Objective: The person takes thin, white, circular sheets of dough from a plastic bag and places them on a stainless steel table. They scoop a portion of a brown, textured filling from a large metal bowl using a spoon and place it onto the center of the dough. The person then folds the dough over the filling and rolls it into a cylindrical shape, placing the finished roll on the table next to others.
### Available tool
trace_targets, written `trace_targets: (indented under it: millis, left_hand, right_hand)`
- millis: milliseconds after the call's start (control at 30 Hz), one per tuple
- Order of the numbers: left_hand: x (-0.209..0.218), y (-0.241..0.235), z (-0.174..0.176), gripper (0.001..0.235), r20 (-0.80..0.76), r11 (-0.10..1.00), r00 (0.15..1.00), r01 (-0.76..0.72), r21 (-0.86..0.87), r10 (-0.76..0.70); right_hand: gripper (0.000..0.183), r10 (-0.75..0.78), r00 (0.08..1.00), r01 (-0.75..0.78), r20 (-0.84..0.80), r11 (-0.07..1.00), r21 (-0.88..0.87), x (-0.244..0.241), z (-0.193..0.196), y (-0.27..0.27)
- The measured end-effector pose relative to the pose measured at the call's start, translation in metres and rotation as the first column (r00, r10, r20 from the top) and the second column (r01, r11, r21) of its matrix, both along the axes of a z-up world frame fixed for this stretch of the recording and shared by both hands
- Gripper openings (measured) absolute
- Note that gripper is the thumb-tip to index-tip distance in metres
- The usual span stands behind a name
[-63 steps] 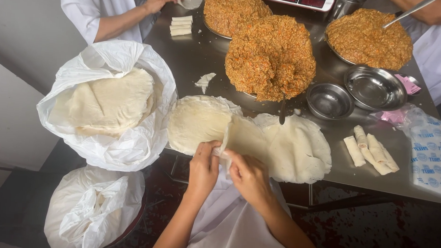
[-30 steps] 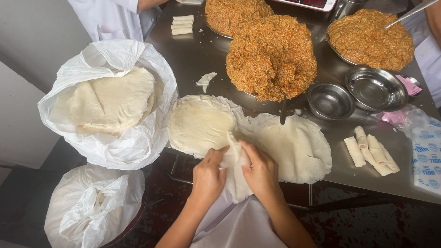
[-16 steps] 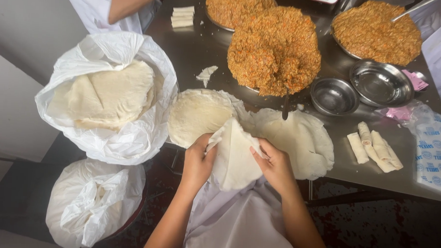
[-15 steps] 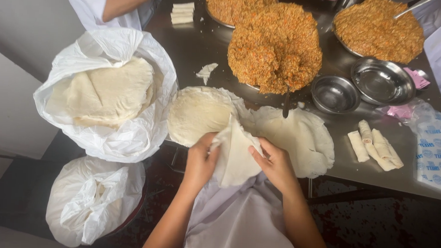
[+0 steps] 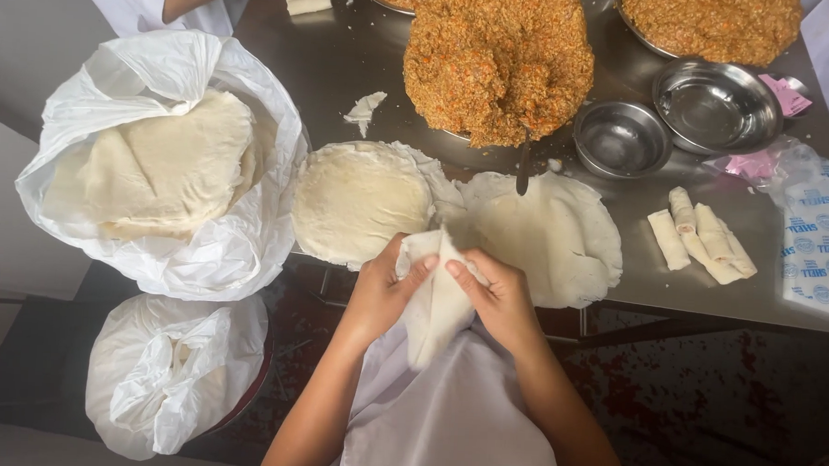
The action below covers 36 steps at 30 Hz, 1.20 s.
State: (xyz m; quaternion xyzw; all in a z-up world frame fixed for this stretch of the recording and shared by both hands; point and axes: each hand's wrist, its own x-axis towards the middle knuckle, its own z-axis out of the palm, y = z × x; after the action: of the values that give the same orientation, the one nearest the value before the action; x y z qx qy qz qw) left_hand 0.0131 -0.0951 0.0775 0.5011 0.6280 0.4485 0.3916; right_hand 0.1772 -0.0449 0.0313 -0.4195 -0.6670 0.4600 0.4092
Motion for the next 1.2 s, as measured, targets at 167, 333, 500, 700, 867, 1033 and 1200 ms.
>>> trace_targets:
  millis: [167, 333, 500, 700, 867, 1033, 1200]
  left_hand:
    - [0.001, 0.007, -0.024, 0.030, 0.241, 0.992, 0.962, -0.126, -0.018, 0.126]
    - [0.002, 0.009, -0.018, 0.028, 0.381, 0.960, 0.888, -0.279, 0.003, 0.257]
    - [-0.014, 0.011, 0.012, 0.076, 0.433, 0.777, 0.683, -0.626, -0.068, 0.589]
    - [0.020, 0.042, -0.009, 0.039, 0.398, 0.942, 0.881, 0.318, -0.102, -0.255]
    - [0.088, 0.089, -0.014, 0.019, 0.108, 0.852, 0.845, 0.516, 0.088, -0.523]
    - [0.086, 0.084, -0.045, 0.058, -0.807, 0.819, 0.581, 0.408, 0.403, 0.107]
    - [0.070, 0.042, -0.033, 0.021, -0.154, 0.944, 0.985, 0.124, 0.305, -0.080]
  right_hand:
    - [0.019, -0.168, 0.937, 0.107, -0.307, 0.972, -0.207, 0.022, -0.005, 0.002]
    - [0.019, -0.349, 0.814, 0.203, -0.464, 0.920, -0.335, 0.044, 0.022, -0.008]
    - [0.021, -0.749, 0.580, 0.597, -0.321, 0.658, -0.458, 0.072, 0.072, -0.025]
    - [0.067, -0.610, 0.424, 0.574, -0.670, 0.753, -0.322, 0.154, 0.046, -0.012]
    - [0.077, -0.569, 0.761, 0.647, -0.312, 0.700, 0.302, 0.187, 0.001, -0.009]
    - [0.064, -0.809, 0.494, 0.819, -0.318, 0.556, -0.140, 0.155, 0.024, -0.001]
    - [0.104, -0.043, 0.932, -0.019, -0.360, 0.986, -0.167, 0.091, 0.003, 0.022]
